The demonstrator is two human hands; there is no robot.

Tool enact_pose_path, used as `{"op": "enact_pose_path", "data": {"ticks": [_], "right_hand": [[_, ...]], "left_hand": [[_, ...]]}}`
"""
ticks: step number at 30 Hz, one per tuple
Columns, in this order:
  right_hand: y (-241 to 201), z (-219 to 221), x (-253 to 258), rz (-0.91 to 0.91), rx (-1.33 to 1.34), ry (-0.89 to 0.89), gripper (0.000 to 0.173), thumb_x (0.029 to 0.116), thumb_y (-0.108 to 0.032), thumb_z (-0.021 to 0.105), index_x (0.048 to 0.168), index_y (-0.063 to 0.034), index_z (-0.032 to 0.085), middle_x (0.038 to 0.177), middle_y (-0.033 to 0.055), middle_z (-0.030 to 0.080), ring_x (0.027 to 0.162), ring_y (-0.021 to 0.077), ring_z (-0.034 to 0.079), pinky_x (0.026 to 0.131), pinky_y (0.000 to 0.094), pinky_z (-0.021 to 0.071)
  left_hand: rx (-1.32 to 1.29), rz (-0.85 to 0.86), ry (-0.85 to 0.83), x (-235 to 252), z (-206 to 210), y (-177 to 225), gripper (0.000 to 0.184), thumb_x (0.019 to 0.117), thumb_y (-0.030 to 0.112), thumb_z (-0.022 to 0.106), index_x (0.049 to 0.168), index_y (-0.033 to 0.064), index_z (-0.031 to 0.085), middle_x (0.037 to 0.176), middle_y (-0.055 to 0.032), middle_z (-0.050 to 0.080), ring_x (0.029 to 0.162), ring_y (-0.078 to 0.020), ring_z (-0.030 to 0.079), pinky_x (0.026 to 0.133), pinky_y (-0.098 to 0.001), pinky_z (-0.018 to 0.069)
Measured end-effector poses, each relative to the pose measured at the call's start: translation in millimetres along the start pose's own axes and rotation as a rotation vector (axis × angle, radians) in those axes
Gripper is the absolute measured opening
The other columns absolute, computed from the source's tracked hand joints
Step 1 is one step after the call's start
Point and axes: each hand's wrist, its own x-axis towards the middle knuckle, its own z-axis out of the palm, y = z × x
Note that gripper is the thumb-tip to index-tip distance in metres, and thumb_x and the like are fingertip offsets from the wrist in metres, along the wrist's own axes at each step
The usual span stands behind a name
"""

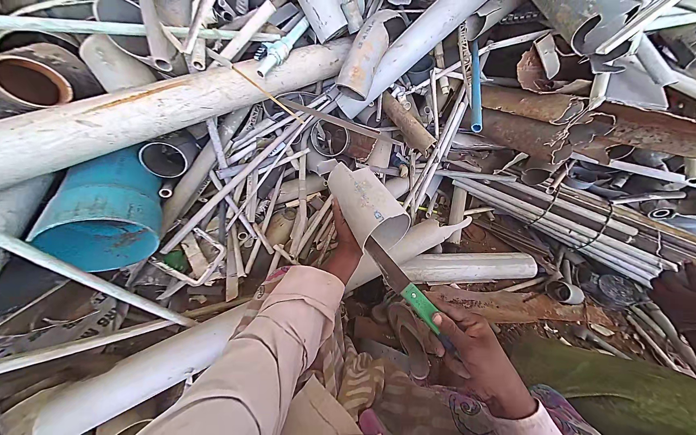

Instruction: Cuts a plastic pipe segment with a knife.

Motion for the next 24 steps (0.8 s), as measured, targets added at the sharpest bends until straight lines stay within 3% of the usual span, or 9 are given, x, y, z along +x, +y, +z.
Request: {"op": "enact_pose_path", "data": {"ticks": [1,3,5,6,8,13,17,20,24], "right_hand": [[2,-3,2,0.01,0.024,-0.022,0.034,0.102,-0.009,0.056,0.134,0.0001,0.065,0.073,-0.0014,0.07,0.046,-0.0019,0.052,0.039,0.0133,0.0402],[10,-9,5,-0.135,-0.37,0.033,0.033,0.1006,-0.013,0.061,0.131,-0.0034,0.068,0.08,-0.0052,0.072,0.054,-0.0025,0.056,0.049,0.0144,0.0476],[10,-9,4,-0.313,-0.991,0.211,0.039,0.0983,-0.026,0.061,0.132,-0.0105,0.072,0.091,0.0053,0.078,0.066,0.0159,0.069,0.059,0.0357,0.0573],[8,-6,3,-0.389,-1.192,0.304,0.039,0.0971,-0.027,0.061,0.13,-0.0096,0.074,0.087,0.013,0.077,0.065,0.0292,0.072,0.055,0.0488,0.0571],[3,0,-4,-0.433,-1.383,0.4,0.039,0.0966,-0.026,0.06,0.129,-0.0092,0.074,0.082,0.0181,0.074,0.06,0.0384,0.071,0.048,0.0558,0.053],[1,-6,-13,-0.378,-1.077,0.185,0.042,0.0982,-0.032,0.057,0.132,-0.0111,0.073,0.088,0.0081,0.078,0.066,0.0201,0.071,0.061,0.0414,0.0588],[-1,-6,-13,-0.357,-1.298,0.314,0.04,0.0968,-0.027,0.058,0.128,-0.0087,0.075,0.079,0.0173,0.075,0.062,0.0381,0.072,0.052,0.0572,0.0548],[-3,-9,-17,-0.29,-1.138,0.184,0.042,0.0977,-0.028,0.059,0.133,-0.0098,0.072,0.092,0.0131,0.078,0.073,0.0304,0.074,0.065,0.0517,0.0599],[-4,-16,-15,-0.278,-1.285,0.304,0.038,0.0976,-0.023,0.06,0.13,-0.0087,0.074,0.085,0.0181,0.076,0.068,0.0398,0.073,0.058,0.0598,0.056]], "left_hand": [[-0.029,0.017,-0.015,-6,13,10,0.064,0.1081,0.047,0.0,0.118,0.0166,0.055,0.095,0.0041,0.072,0.092,-0.0031,0.069,0.081,-0.0251,0.0573],[-0.031,0.051,-0.041,-10,22,16,0.065,0.1083,0.04,-0.005,0.117,0.013,0.053,0.093,0.0046,0.071,0.09,-0.0008,0.068,0.08,-0.0221,0.0559],[0.024,0.054,-0.042,-5,13,9,0.06,0.1094,0.043,0.003,0.117,0.0143,0.054,0.094,0.0043,0.072,0.09,-0.0026,0.069,0.08,-0.0246,0.0574],[0.035,0.059,-0.08,3,0,-1,0.057,0.1089,0.048,0.011,0.12,0.0154,0.056,0.098,0.0028,0.073,0.094,-0.0057,0.07,0.083,-0.0289,0.0585],[0.046,0.101,-0.2,21,-26,-19,0.055,0.1092,0.05,0.016,0.127,0.0165,0.056,0.107,0.0003,0.073,0.102,-0.0099,0.07,0.09,-0.0338,0.0582],[0.056,0.082,-0.153,21,-25,-19,0.056,0.1094,0.048,0.013,0.123,0.0185,0.058,0.103,0.0007,0.074,0.099,-0.0093,0.071,0.087,-0.0323,0.0592],[0.179,0.018,-0.081,21,-29,-23,0.058,0.1078,0.055,0.015,0.133,0.0198,0.054,0.112,-0.0016,0.071,0.105,-0.0138,0.069,0.089,-0.0391,0.0582],[0.21,-0.006,-0.076,23,-33,-31,0.055,0.1092,0.051,0.018,0.136,0.0175,0.051,0.113,-0.0037,0.071,0.104,-0.0149,0.069,0.089,-0.0391,0.0583],[0.15,-0.049,-0.06,24,-31,-34,0.059,0.1076,0.056,0.017,0.134,0.0175,0.054,0.114,-0.0059,0.071,0.106,-0.018,0.069,0.089,-0.0429,0.0578]]}}
